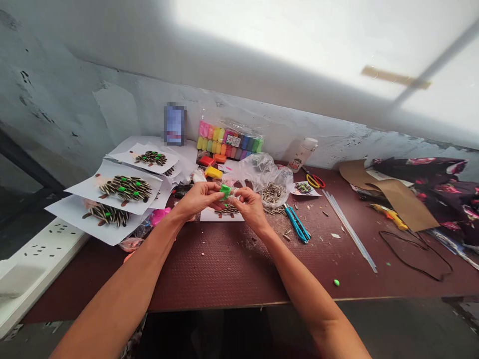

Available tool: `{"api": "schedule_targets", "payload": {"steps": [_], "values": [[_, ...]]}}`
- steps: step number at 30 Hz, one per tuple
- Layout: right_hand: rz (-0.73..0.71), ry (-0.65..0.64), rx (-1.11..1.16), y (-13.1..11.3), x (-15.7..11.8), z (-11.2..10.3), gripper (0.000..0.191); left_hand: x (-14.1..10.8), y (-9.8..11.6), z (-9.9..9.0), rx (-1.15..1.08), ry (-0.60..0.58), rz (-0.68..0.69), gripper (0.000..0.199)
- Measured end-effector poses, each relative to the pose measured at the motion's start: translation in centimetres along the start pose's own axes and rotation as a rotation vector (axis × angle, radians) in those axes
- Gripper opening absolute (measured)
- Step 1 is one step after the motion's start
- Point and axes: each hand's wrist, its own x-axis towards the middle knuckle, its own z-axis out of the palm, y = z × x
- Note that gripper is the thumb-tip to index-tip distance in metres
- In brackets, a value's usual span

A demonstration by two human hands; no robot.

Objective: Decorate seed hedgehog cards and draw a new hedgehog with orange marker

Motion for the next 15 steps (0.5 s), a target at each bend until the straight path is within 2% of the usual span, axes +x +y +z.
{"api": "schedule_targets", "payload": {"steps": [7, 15], "values": [[-0.058, 0.024, -0.013, -0.5, -0.4, 0.5, 0.01, 0.0, 0.0, 0.3, 0.086, 0.019, 0.098, 0.034], [-0.06, 0.011, 0.022, -0.6, -0.4, 0.6, 0.004, 0.2, -0.2, 1.0, 0.022, 0.046, 0.123, 0.045]]}}
